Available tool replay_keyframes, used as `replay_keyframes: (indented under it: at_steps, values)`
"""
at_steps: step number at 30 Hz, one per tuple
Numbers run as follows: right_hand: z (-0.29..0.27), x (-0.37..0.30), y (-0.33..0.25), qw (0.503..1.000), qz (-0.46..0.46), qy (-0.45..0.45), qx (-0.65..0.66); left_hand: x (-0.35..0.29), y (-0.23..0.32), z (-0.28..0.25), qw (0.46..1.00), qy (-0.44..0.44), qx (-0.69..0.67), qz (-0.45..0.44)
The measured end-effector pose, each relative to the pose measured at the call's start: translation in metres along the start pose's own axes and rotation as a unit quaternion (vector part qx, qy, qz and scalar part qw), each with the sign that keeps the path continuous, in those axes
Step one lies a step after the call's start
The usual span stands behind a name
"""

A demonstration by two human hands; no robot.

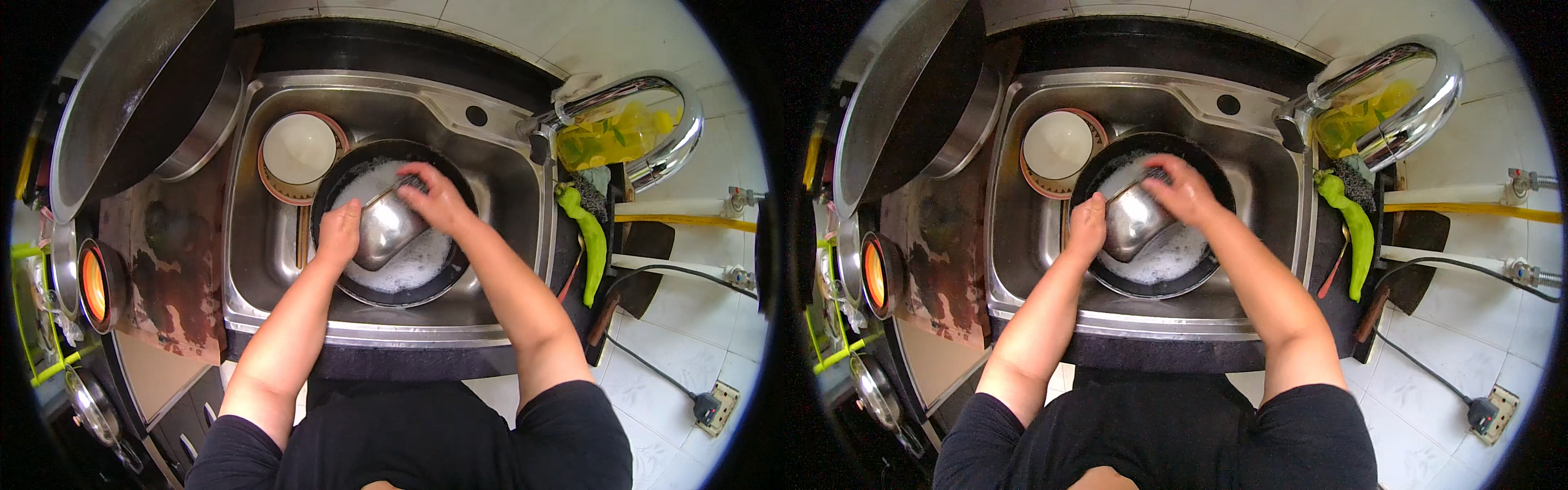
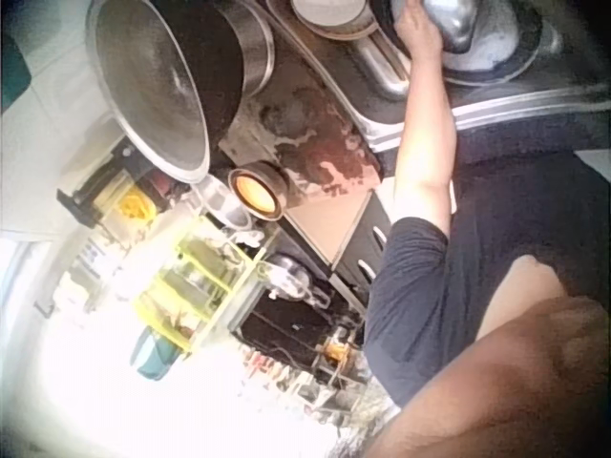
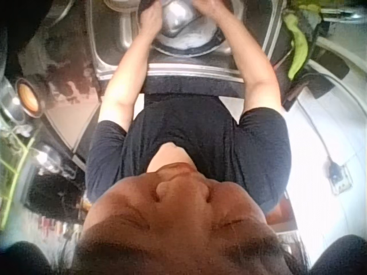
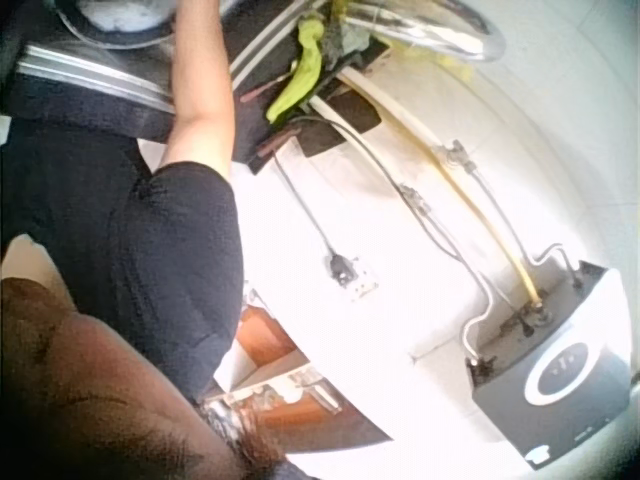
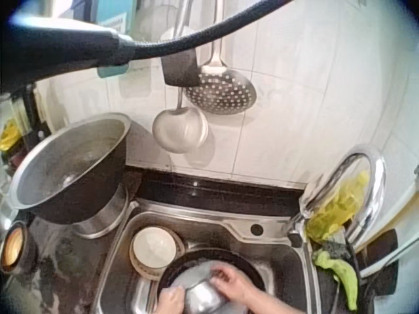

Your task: The person washes a metal bowl and a colorful bowl in a kitchen sink using a steel wool scrubber and soapy water. They scrub the inside and outside of the metal bowl, rinse it under the tap, and then proceed to wash the colorful bowl.

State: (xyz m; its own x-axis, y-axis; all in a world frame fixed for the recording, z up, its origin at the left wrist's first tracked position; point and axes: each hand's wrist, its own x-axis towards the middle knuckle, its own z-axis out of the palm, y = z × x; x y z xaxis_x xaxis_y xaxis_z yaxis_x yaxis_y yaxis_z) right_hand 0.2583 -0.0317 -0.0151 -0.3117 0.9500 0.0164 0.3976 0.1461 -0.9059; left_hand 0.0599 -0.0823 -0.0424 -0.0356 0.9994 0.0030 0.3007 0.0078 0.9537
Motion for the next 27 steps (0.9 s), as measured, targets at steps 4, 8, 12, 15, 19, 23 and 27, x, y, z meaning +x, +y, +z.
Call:
replay_keyframes:
  at_steps: [4, 8, 12, 15, 19, 23, 27]
  values:
    - [0.003, -0.009, -0.039, 0.978, -0.112, -0.109, -0.142, -0.001, 0.002, -0.002, 0.999, -0.041, 0.010, -0.006]
    - [-0.038, 0.000, -0.003, 0.980, 0.094, -0.019, 0.176, 0.001, 0.026, -0.009, 0.989, 0.018, -0.125, -0.076]
    - [-0.047, -0.001, -0.013, 0.983, 0.155, -0.039, 0.095, 0.001, 0.005, -0.004, 0.995, -0.024, -0.079, -0.062]
    - [-0.004, -0.006, -0.042, 0.951, -0.079, -0.175, -0.243, -0.001, -0.010, 0.003, 0.993, -0.114, 0.008, -0.031]
    - [0.014, 0.000, -0.061, 0.978, -0.049, -0.126, -0.159, -0.003, -0.002, -0.012, 0.997, -0.079, 0.009, -0.024]
    - [-0.002, 0.019, 0.022, 0.976, 0.139, 0.128, 0.105, 0.001, 0.002, -0.009, 0.988, 0.052, -0.142, -0.032]
    - [0.031, -0.025, 0.092, 0.938, 0.194, 0.048, -0.283, 0.009, 0.012, -0.012, 0.988, 0.075, -0.092, -0.095]
